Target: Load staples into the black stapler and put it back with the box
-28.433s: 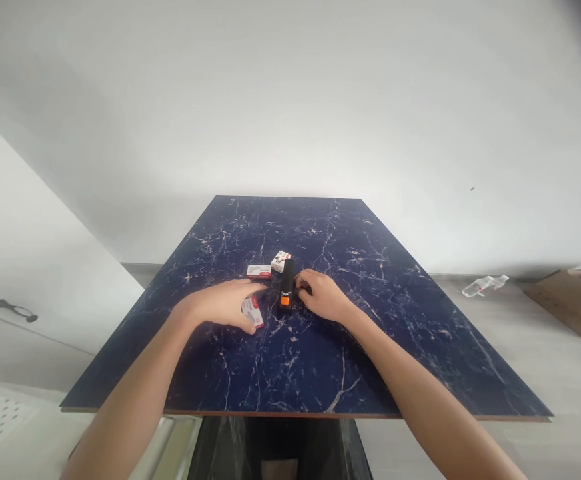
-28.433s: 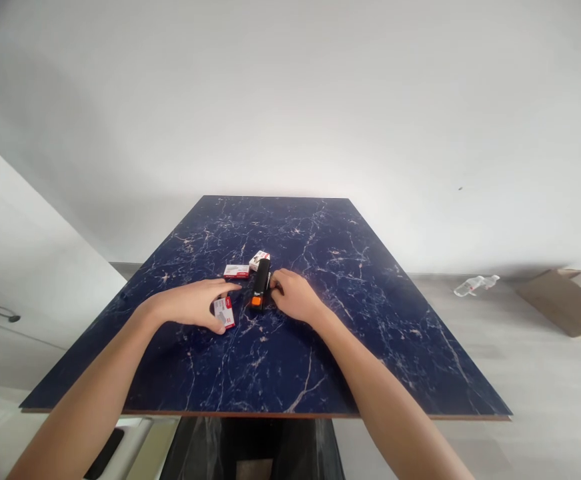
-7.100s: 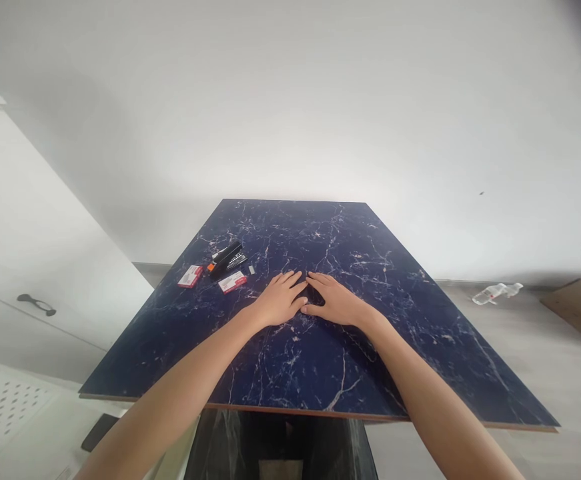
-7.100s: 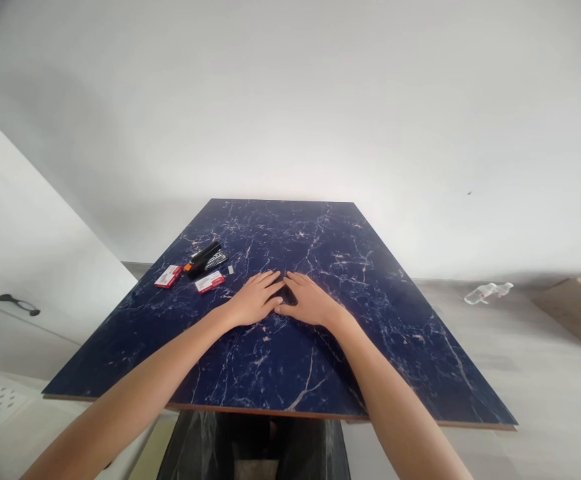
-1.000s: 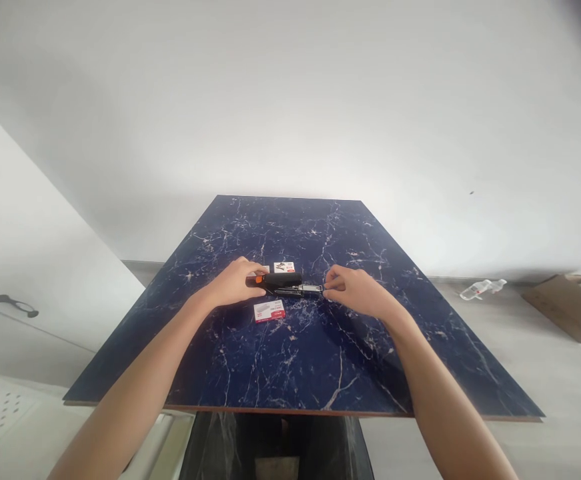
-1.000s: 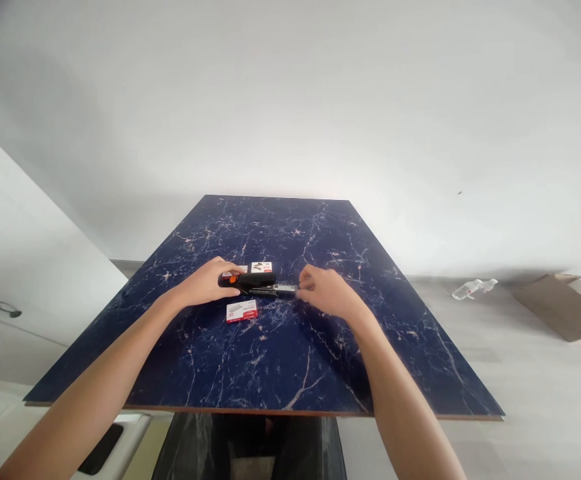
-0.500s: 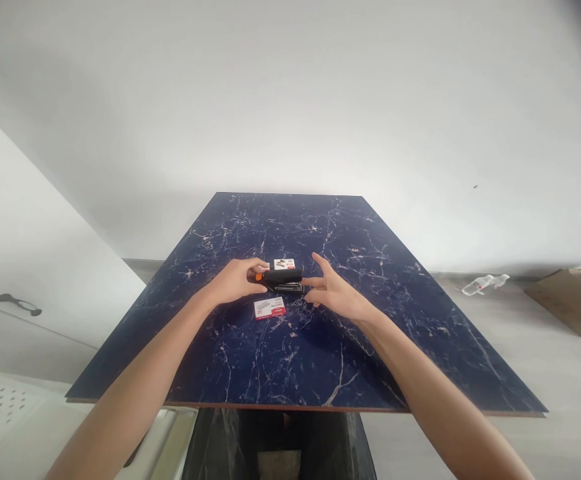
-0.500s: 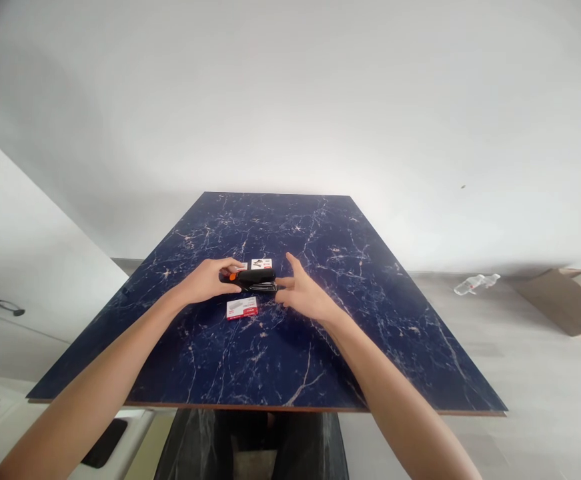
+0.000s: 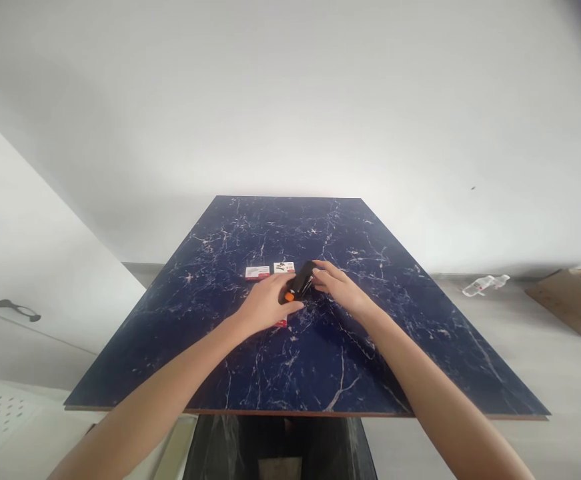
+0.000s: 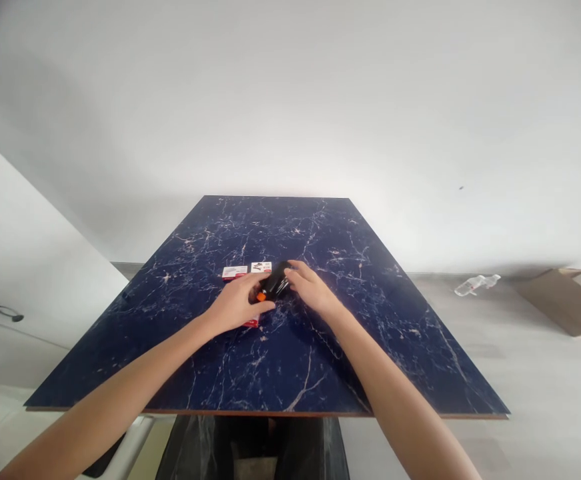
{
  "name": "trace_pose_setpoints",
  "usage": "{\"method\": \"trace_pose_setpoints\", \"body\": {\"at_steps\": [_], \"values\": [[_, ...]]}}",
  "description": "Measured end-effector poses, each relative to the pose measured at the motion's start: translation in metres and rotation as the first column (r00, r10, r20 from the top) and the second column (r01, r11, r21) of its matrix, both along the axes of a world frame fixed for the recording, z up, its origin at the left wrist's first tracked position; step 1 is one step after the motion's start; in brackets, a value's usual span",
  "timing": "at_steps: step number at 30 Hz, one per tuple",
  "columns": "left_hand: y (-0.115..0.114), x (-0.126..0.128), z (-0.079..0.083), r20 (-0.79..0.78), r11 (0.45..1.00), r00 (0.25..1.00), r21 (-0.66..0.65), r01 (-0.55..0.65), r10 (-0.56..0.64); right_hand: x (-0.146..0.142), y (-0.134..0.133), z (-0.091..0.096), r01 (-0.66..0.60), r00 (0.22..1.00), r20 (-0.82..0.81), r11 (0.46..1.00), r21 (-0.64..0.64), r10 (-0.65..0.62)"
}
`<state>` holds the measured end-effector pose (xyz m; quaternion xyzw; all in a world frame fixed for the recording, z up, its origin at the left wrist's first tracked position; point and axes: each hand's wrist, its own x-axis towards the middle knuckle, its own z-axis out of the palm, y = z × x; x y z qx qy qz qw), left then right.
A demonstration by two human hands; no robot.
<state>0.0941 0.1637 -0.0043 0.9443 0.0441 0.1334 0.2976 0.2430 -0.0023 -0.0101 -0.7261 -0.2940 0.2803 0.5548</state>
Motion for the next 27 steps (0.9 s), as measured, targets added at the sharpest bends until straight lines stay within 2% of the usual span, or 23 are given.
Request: {"method": "trace_pose_setpoints", "body": {"at_steps": [2,4,6,8,11,15,19,23,27], "values": [[0.0,-0.005,0.003,-0.057,0.992,0.991,-0.026,0.123,-0.125,0.002,-0.002,-0.001,-0.062,0.995,0.074,0.998,-0.011,0.063],[0.013,-0.013,0.008,-0.164,0.968,0.954,-0.025,0.25,-0.251,0.001,-0.003,0.0,-0.128,0.979,0.157,0.991,-0.044,0.134],[0.031,-0.02,0.014,-0.267,0.95,0.914,-0.026,0.311,-0.306,-0.002,-0.004,0.002,-0.159,0.962,0.213,0.984,-0.083,0.173],[0.044,-0.024,0.02,-0.326,0.954,0.899,-0.034,0.298,-0.293,-0.005,-0.004,0.003,-0.151,0.956,0.238,0.983,-0.109,0.173],[0.052,-0.026,0.024,-0.362,0.966,0.899,-0.017,0.258,-0.247,-0.007,-0.003,0.005,-0.127,0.958,0.242,0.983,-0.131,0.156],[0.051,-0.024,0.021,-0.382,0.981,0.911,0.054,0.188,-0.153,-0.008,-0.003,0.005,-0.126,0.959,0.238,0.982,-0.138,0.156],[0.04,-0.017,0.014,-0.278,0.997,0.96,0.054,0.05,-0.033,-0.007,-0.003,0.005,-0.141,0.957,0.235,0.98,-0.14,0.171],[0.028,-0.013,0.011,-0.258,0.993,0.959,-0.06,0.104,-0.116,-0.006,-0.003,0.003,-0.135,0.956,0.242,0.982,-0.132,0.164],[0.029,-0.013,0.008,-0.271,0.975,0.947,-0.183,0.126,-0.174,-0.005,0.0,-0.001,-0.152,0.963,0.213,0.985,-0.085,0.167]]}}
